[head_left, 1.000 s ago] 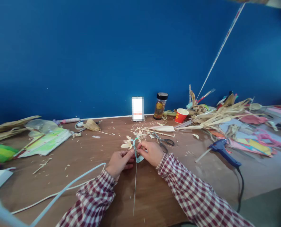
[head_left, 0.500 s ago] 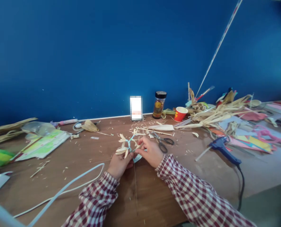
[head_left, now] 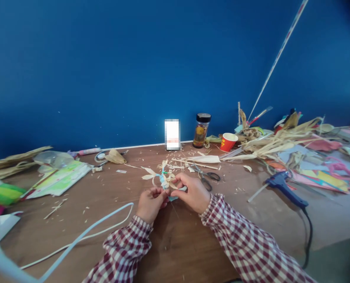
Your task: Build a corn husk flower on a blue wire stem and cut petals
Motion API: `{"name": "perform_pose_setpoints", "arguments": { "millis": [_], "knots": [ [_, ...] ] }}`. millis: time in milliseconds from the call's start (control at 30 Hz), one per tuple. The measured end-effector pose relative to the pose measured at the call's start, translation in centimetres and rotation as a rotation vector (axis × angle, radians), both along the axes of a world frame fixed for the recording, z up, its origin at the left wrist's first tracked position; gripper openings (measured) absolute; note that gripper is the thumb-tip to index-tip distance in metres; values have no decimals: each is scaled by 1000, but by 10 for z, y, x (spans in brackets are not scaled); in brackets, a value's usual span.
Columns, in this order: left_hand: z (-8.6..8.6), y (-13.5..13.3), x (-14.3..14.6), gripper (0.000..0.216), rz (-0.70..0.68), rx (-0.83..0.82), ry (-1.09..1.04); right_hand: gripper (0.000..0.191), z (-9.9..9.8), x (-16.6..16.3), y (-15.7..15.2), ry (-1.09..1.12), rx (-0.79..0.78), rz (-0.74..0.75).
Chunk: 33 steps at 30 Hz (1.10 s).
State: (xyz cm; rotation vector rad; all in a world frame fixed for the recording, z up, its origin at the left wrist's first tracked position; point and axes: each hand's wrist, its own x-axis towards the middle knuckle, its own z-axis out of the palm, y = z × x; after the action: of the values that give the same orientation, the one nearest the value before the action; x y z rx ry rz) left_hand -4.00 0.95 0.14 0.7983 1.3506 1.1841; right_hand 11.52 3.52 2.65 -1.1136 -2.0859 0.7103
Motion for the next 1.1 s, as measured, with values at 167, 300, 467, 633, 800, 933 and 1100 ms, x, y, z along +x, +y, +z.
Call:
{"name": "perform_pose_setpoints", "arguments": {
  "millis": [167, 300, 467, 633, 800, 933, 1100],
  "knots": [
    [-1, 1, -1, 36, -27, 17, 30, 29, -1, -1, -1, 11, -16, -19],
    [-5, 3, -1, 34, -21, 15, 62, 29, -2, -2, -3, 30, -36, -38],
    [-6, 3, -1, 32, -15, 53, 99, 27, 0, -3, -8, 66, -63, -19],
    [-3, 2, 0, 28, -10, 28, 76, 26, 0, -3, -15, -9, 5, 54],
    [-5, 2, 0, 28, 9, 7, -24, 21, -3, -6, -23, -178, 199, 159],
    [-4, 1, -2, 30, 19, 2, -116, 19, -8, -9, -26, -207, 264, 197],
    [6, 1, -3, 34, 67, 38, -236, 17, -13, -10, -28, -138, 290, 146]
  ]
}}
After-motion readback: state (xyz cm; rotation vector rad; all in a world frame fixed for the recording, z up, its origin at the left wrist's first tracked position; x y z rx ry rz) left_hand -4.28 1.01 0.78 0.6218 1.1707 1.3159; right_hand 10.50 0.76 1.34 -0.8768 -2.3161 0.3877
